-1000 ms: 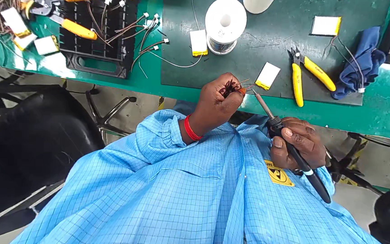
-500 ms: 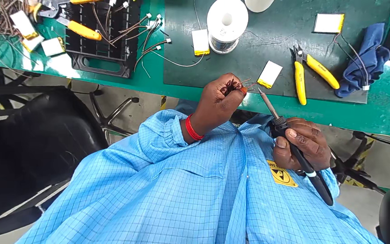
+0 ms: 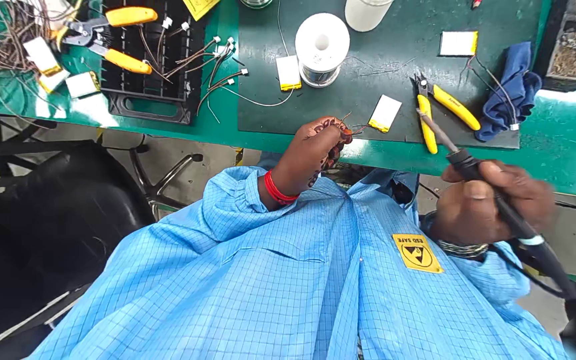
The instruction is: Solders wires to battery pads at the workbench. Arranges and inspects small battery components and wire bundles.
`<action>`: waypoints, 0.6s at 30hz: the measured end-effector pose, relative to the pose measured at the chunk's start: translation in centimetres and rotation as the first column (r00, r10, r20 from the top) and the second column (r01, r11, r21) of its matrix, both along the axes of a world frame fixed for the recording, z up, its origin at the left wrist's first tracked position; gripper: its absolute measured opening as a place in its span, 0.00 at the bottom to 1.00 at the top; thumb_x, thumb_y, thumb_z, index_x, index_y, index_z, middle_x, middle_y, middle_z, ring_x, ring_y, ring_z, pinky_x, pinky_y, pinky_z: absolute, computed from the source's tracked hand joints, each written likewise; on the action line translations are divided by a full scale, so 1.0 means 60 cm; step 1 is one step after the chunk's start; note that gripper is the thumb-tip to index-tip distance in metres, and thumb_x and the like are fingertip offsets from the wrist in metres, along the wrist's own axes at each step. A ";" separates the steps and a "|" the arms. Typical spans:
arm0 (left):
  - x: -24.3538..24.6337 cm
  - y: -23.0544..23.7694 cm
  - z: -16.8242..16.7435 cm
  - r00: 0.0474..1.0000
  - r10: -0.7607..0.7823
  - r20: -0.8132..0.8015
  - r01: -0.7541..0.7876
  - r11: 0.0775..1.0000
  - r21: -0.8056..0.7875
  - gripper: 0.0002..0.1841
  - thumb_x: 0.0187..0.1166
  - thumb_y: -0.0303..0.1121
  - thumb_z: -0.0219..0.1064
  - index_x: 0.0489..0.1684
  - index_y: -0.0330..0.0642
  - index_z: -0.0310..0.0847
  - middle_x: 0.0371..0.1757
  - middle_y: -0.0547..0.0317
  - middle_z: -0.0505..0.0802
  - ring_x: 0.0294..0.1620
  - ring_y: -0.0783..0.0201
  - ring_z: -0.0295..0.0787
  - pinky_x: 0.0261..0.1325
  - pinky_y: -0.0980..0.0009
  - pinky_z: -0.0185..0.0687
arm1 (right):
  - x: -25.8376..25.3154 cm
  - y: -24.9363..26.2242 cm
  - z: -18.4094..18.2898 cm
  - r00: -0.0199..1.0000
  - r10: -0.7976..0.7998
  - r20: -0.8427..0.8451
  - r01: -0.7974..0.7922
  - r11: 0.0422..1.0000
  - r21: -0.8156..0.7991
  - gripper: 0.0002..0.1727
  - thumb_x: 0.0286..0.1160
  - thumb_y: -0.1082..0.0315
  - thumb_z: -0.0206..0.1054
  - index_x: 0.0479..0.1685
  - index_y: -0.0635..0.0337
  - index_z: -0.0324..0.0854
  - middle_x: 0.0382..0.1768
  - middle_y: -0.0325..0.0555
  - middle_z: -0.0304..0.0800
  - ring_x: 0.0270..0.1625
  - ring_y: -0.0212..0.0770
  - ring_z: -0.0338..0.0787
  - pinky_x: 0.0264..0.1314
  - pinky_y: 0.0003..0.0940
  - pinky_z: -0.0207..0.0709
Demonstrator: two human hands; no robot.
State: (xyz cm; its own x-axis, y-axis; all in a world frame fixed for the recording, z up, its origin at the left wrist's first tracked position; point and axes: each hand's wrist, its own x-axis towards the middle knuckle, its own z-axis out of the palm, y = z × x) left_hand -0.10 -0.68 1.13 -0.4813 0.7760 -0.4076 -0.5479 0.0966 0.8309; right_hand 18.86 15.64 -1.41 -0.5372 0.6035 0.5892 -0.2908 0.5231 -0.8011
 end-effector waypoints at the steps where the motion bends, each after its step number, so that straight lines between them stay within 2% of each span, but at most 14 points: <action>1: -0.001 0.000 0.001 1.000 -0.006 0.030 0.006 1.000 0.001 0.14 0.88 0.28 0.46 0.34 0.45 0.77 0.20 0.71 0.79 0.15 0.81 0.68 0.19 0.87 0.65 | 0.002 0.007 0.006 1.000 -0.001 -0.026 0.000 0.999 -0.039 0.11 0.83 0.56 0.68 0.58 0.37 0.89 0.48 0.21 0.94 0.44 0.24 0.92 0.42 0.22 0.88; 3: -0.001 0.002 0.004 0.997 -0.012 0.071 0.011 1.000 0.013 0.14 0.88 0.28 0.46 0.34 0.45 0.77 0.20 0.71 0.79 0.16 0.82 0.69 0.20 0.88 0.66 | 0.006 0.007 0.015 0.999 0.019 -0.027 -0.020 0.999 -0.049 0.11 0.83 0.56 0.68 0.58 0.38 0.89 0.48 0.21 0.94 0.43 0.23 0.92 0.42 0.21 0.88; 5: 0.000 0.004 0.007 0.999 -0.003 0.041 0.002 0.999 0.048 0.13 0.87 0.26 0.46 0.35 0.45 0.77 0.21 0.71 0.78 0.16 0.82 0.69 0.20 0.88 0.66 | 0.006 -0.012 0.020 0.999 0.052 0.010 -0.052 0.998 -0.034 0.11 0.84 0.56 0.66 0.60 0.38 0.88 0.48 0.19 0.94 0.44 0.21 0.92 0.44 0.19 0.87; 10: 0.008 0.005 0.018 0.976 0.038 -0.215 -0.012 0.993 0.119 0.09 0.83 0.21 0.54 0.34 0.44 0.75 0.19 0.70 0.77 0.15 0.82 0.67 0.19 0.88 0.63 | -0.002 -0.042 0.011 0.994 0.108 0.010 -0.108 0.994 -0.036 0.13 0.85 0.58 0.64 0.63 0.40 0.87 0.49 0.21 0.93 0.46 0.21 0.91 0.47 0.19 0.86; 12: 0.009 0.004 0.018 0.963 0.042 -0.266 -0.005 0.990 0.138 0.09 0.82 0.21 0.54 0.33 0.44 0.74 0.19 0.70 0.76 0.15 0.82 0.66 0.19 0.88 0.63 | -0.004 -0.045 0.010 0.994 0.112 -0.005 -0.112 0.993 -0.047 0.13 0.85 0.58 0.64 0.63 0.41 0.88 0.49 0.22 0.94 0.46 0.22 0.92 0.46 0.19 0.86; 18: 0.012 0.004 0.013 0.958 0.052 -0.283 -0.010 0.989 0.148 0.09 0.82 0.21 0.55 0.34 0.44 0.75 0.20 0.71 0.77 0.16 0.82 0.67 0.20 0.88 0.64 | -0.004 -0.046 0.007 0.991 0.130 -0.011 -0.131 0.991 -0.032 0.14 0.86 0.59 0.64 0.63 0.43 0.87 0.49 0.23 0.93 0.47 0.21 0.91 0.47 0.18 0.86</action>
